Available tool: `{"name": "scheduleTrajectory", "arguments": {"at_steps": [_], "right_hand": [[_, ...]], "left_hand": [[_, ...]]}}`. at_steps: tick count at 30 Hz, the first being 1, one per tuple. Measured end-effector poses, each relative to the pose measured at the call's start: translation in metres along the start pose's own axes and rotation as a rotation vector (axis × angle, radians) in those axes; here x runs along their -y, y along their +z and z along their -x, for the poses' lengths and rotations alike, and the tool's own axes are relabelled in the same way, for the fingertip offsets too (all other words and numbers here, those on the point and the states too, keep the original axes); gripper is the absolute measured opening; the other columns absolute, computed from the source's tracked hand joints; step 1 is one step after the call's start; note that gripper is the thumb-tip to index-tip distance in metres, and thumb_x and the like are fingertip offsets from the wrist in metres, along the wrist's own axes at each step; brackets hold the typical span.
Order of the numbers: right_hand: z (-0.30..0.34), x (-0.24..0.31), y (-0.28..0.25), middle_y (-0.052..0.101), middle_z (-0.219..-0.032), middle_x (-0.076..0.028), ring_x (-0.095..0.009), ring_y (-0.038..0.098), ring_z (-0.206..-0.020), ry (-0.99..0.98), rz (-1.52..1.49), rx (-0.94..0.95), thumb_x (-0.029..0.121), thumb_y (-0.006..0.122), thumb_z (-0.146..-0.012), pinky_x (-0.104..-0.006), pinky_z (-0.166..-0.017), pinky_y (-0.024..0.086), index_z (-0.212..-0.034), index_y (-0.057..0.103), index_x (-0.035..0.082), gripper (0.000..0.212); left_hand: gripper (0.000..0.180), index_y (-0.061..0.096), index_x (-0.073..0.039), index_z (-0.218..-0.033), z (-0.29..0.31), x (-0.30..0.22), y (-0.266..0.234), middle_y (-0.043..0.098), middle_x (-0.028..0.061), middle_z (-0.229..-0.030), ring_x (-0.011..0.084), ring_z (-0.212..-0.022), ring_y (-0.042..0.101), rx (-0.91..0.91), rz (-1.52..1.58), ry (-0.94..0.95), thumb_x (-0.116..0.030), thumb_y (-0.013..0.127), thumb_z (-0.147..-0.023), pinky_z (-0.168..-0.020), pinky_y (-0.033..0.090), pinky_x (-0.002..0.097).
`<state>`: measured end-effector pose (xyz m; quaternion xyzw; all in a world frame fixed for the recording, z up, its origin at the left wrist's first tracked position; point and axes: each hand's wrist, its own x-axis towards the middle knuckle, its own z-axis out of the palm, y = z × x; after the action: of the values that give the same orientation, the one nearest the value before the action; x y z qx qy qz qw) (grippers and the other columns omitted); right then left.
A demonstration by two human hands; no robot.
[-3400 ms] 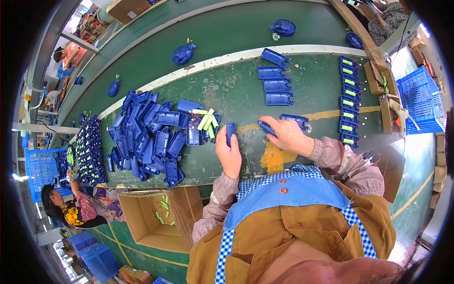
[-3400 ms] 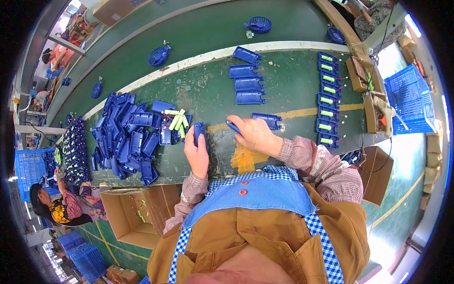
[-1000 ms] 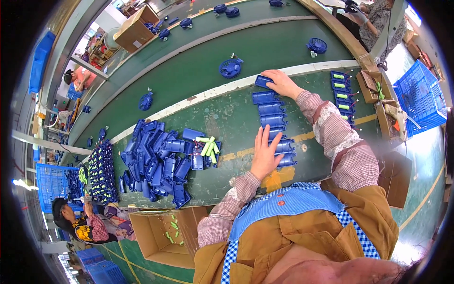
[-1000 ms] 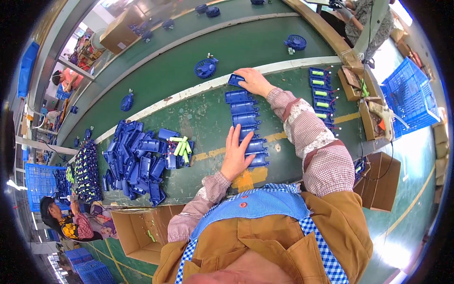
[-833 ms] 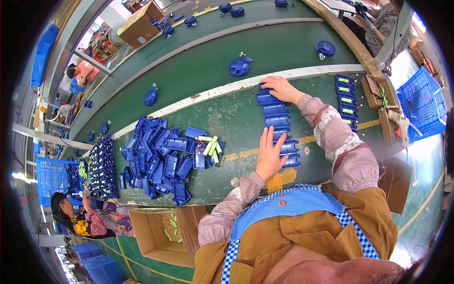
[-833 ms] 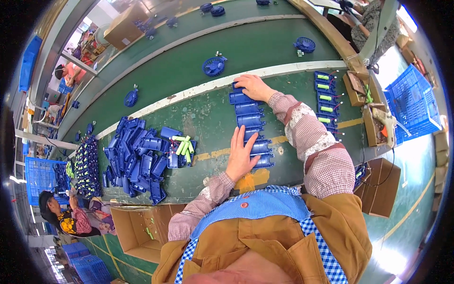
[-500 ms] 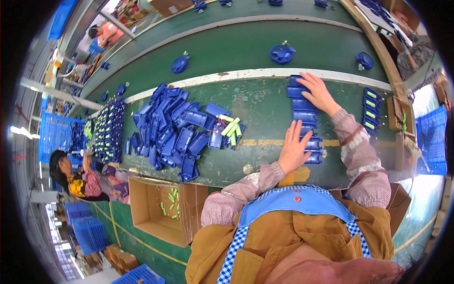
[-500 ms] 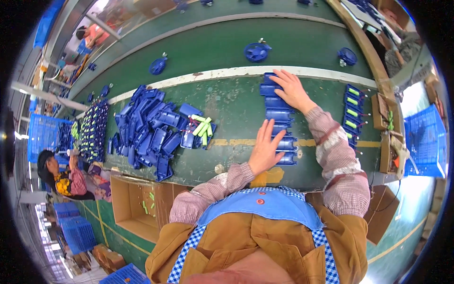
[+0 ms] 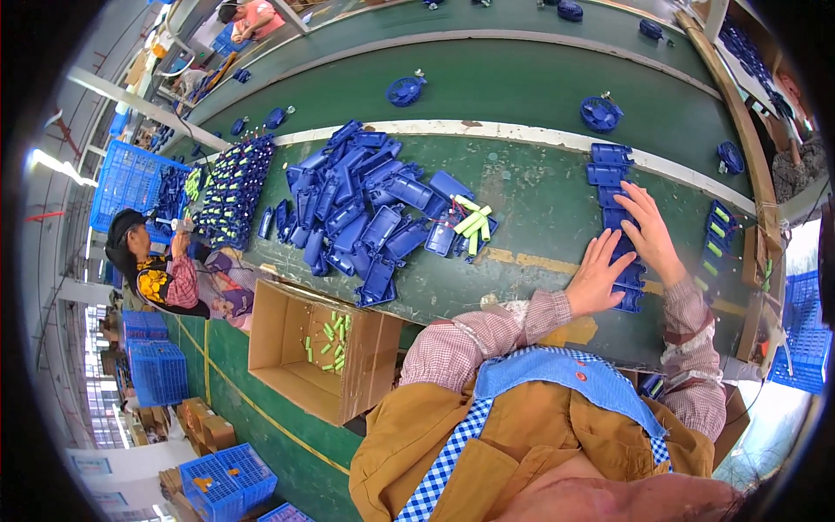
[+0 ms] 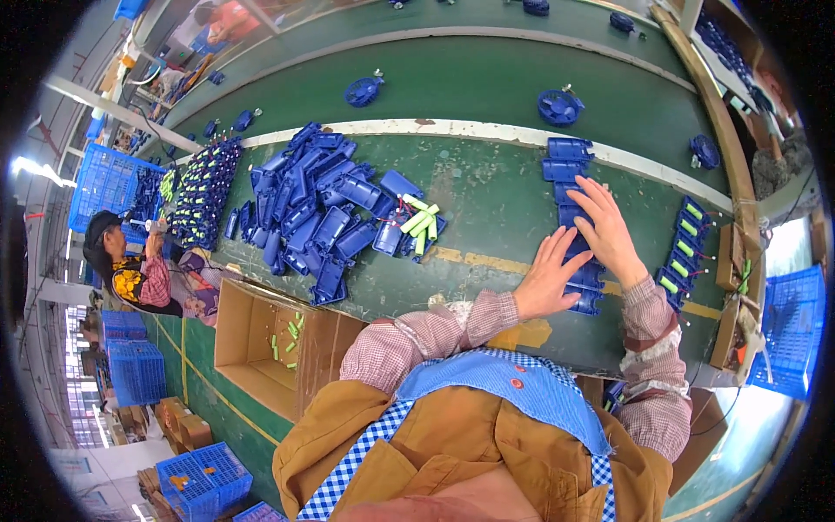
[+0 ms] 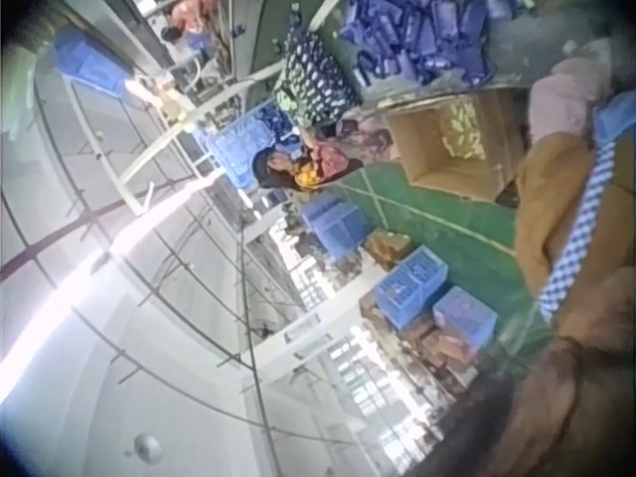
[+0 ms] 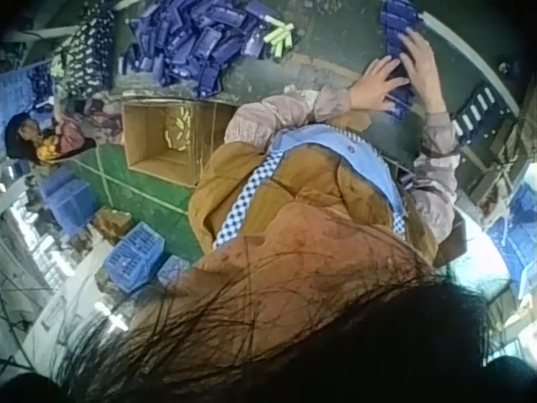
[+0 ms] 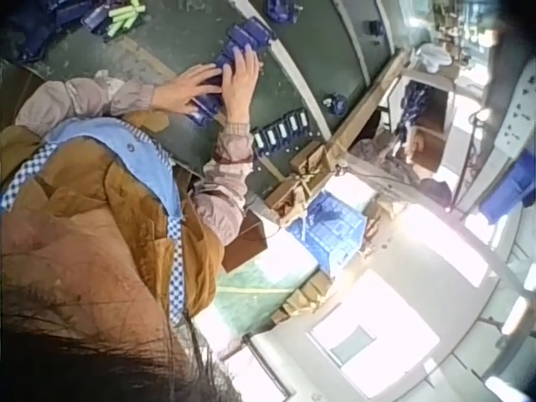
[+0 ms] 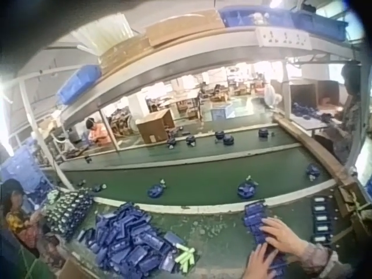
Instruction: Assembling plastic toy gun components by applying hot glue to internal parts and joining them.
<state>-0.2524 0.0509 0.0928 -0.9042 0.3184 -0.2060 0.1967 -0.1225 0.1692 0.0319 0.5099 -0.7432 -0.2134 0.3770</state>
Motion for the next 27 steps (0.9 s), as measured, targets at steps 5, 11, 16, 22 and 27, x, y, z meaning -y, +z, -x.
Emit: {"name": "scheduleTrajectory", "arguments": {"at_steps": [5,11,16,22,27], "right_hand": [[-0.001,0.017,0.000,0.041,-0.144,-0.012,-0.033,0.036,-0.134,-0.025,-0.024,-0.005,0.003,0.059,-0.082,-0.0421,-0.112,0.031,-0.128,0.053,0.007,0.047],[0.006,0.035,0.005,0.043,-0.141,-0.015,-0.035,0.040,-0.130,-0.026,-0.097,0.016,0.000,0.061,-0.079,-0.0407,-0.109,0.034,-0.127,0.052,0.006,0.049],[0.012,0.058,0.012,0.043,-0.141,-0.013,-0.033,0.040,-0.130,-0.020,-0.158,0.082,-0.004,0.061,-0.077,-0.0399,-0.109,0.033,-0.127,0.052,0.006,0.051],[0.034,0.066,0.009,0.043,-0.140,-0.014,-0.034,0.042,-0.128,0.018,-0.156,0.092,-0.002,0.062,-0.077,-0.0405,-0.108,0.035,-0.125,0.053,0.005,0.049],[0.060,0.065,0.001,0.046,-0.138,-0.015,-0.035,0.043,-0.127,0.092,-0.163,0.057,0.000,0.063,-0.078,-0.0411,-0.107,0.037,-0.123,0.055,0.004,0.046]], "left_hand": [[0.068,0.048,-0.009,-0.130,0.028,0.019,-0.060,0.030,0.0236,-0.144,0.0435,-0.134,0.029,-0.297,-0.117,-0.095,-0.011,0.070,-0.066,-0.111,0.025,0.0512],[0.056,0.046,0.001,-0.125,0.073,0.073,-0.193,0.048,0.0197,-0.115,0.0372,-0.112,0.044,-0.824,-0.526,-0.437,-0.006,0.066,-0.074,-0.100,0.034,0.0449],[0.060,0.042,-0.005,-0.132,0.076,0.095,-0.218,0.048,0.0235,-0.120,0.0421,-0.100,0.057,-0.584,-0.569,-0.718,-0.025,0.069,-0.082,-0.082,0.049,0.0469],[0.032,0.062,-0.001,-0.108,0.062,0.127,-0.205,0.056,0.0198,-0.110,0.0387,-0.093,0.061,-0.677,-0.590,-0.684,-0.020,0.067,-0.083,-0.080,0.051,0.0445],[0.014,0.065,0.003,-0.090,0.053,0.123,-0.203,0.061,0.0172,-0.100,0.0340,-0.095,0.059,-0.852,-0.481,-0.418,-0.004,0.066,-0.079,-0.086,0.047,0.0395]]}}
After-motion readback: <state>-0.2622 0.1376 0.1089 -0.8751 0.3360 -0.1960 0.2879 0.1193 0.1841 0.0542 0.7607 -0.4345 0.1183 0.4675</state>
